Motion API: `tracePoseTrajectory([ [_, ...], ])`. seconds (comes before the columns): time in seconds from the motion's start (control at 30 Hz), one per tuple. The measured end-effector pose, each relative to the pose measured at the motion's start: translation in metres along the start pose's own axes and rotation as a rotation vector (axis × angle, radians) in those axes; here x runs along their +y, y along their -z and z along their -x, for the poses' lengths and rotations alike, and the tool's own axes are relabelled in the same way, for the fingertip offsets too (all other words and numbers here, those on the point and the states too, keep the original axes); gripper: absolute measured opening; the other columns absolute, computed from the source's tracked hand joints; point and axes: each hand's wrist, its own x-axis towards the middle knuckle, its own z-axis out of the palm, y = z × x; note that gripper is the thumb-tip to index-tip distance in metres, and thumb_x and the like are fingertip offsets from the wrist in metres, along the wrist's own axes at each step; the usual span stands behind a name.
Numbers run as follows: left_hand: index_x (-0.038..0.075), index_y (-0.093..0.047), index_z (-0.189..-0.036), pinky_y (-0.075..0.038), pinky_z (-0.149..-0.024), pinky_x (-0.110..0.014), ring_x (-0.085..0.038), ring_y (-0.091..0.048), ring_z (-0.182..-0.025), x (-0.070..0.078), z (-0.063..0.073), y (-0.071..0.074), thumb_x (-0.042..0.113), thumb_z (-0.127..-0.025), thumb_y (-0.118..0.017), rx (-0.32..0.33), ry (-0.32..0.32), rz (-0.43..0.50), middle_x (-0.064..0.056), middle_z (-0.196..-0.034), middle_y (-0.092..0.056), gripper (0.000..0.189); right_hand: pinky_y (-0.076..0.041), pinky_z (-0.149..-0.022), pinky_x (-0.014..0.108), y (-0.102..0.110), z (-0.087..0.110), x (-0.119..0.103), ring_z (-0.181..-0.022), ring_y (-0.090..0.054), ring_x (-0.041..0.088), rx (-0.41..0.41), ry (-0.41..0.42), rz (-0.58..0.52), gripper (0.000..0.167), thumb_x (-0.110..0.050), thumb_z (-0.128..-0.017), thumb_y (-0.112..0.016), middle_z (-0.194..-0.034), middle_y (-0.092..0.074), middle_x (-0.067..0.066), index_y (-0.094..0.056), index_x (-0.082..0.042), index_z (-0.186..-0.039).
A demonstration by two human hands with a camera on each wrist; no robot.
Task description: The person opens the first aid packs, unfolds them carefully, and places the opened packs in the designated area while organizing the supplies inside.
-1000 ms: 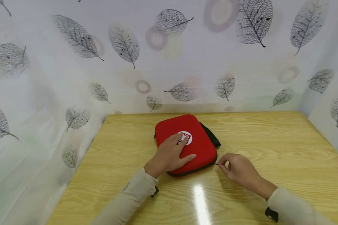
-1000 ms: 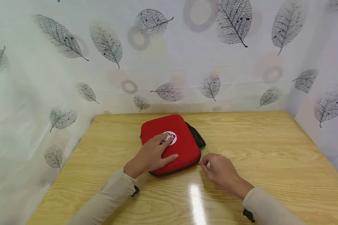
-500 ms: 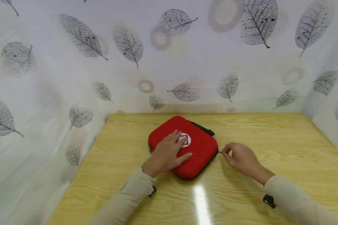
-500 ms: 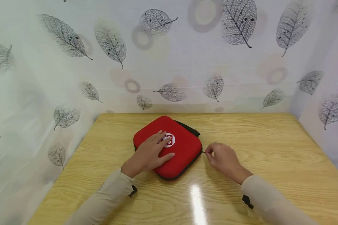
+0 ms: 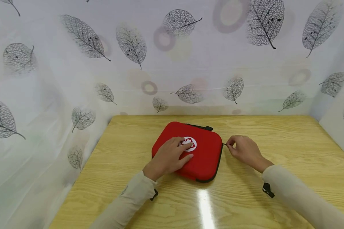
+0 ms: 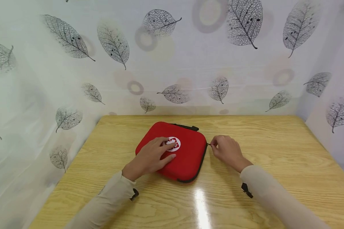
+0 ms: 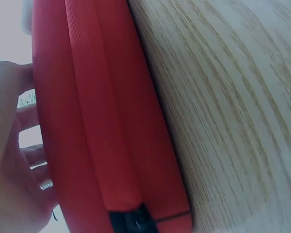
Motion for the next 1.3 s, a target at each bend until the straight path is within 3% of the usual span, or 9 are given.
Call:
tracePoseTrajectory([
  [0.17, 0.023, -0.064, -0.137, -0.045, -0.103, -0.036, -0.021, -0.05, -0.115, 0.002, -0.001, -0.001, 0.055, -0.097, -0.059, -0.002, 0.005, -0.001, -0.008, -0.124, -0.055, 0.052, -0.044, -0.05, 0.03, -0.001, -0.012, 0.006, -0.059, -0.054, 0.012, -0.026, -0.005, -0.006, 0.005, -0.004, -0.088, -0.071, -0.079, -0.072, 0.004, -0.076, -0.002, -0.088],
  [0.33, 0.023, -0.064, -0.136, -0.047, -0.099, -0.035, -0.021, -0.048, -0.115, 0.003, -0.001, -0.003, 0.059, -0.095, -0.058, 0.009, 0.008, 0.019, -0.007, -0.122, -0.053, 0.055, -0.047, -0.052, 0.033, -0.003, -0.023, 0.01, -0.062, -0.058, 0.015, -0.036, -0.007, -0.013, 0.006, -0.002, -0.088, -0.07, -0.082, -0.073, 0.006, -0.076, -0.002, -0.089],
  [0.5, 0.022, -0.063, -0.139, -0.042, -0.109, -0.038, -0.023, -0.046, -0.129, 0.004, -0.002, -0.005, 0.054, -0.097, -0.058, 0.014, -0.001, 0.036, -0.008, -0.138, -0.051, 0.054, -0.046, -0.051, 0.031, -0.005, -0.032, 0.013, -0.06, -0.056, 0.015, -0.052, -0.014, -0.02, 0.008, -0.003, -0.089, -0.069, -0.082, -0.073, 0.007, -0.076, -0.001, -0.09],
  [0.67, 0.013, -0.052, -0.149, -0.03, -0.12, -0.039, -0.025, -0.034, -0.148, 0.006, -0.005, -0.005, 0.051, -0.099, -0.056, -0.058, 0.004, 0.108, -0.006, -0.159, -0.041, 0.063, -0.045, -0.052, 0.031, -0.006, -0.038, 0.016, -0.061, -0.056, 0.015, -0.069, -0.008, -0.033, 0.009, -0.004, -0.09, -0.069, -0.082, -0.073, 0.007, -0.077, 0.0, -0.093],
  [0.83, 0.013, -0.042, -0.155, -0.028, -0.12, -0.038, -0.022, -0.027, -0.151, 0.009, -0.007, -0.006, 0.052, -0.101, -0.054, -0.103, 0.036, 0.152, -0.005, -0.163, -0.034, 0.068, -0.045, -0.052, 0.031, -0.008, -0.044, 0.021, -0.061, -0.056, 0.015, -0.071, -0.001, -0.05, 0.009, -0.003, -0.091, -0.069, -0.084, -0.073, 0.008, -0.077, 0.0, -0.094],
  [1.3, 0.021, -0.041, -0.157, -0.029, -0.12, -0.039, -0.02, -0.025, -0.152, 0.01, -0.009, -0.009, 0.055, -0.1, -0.052, -0.111, 0.075, 0.139, -0.002, -0.164, -0.03, 0.067, -0.052, -0.058, 0.037, -0.008, -0.036, 0.021, -0.069, -0.063, 0.019, -0.061, 0.035, -0.042, 0.01, 0.0, -0.088, -0.068, -0.087, -0.073, 0.008, -0.077, -0.001, -0.093],
])
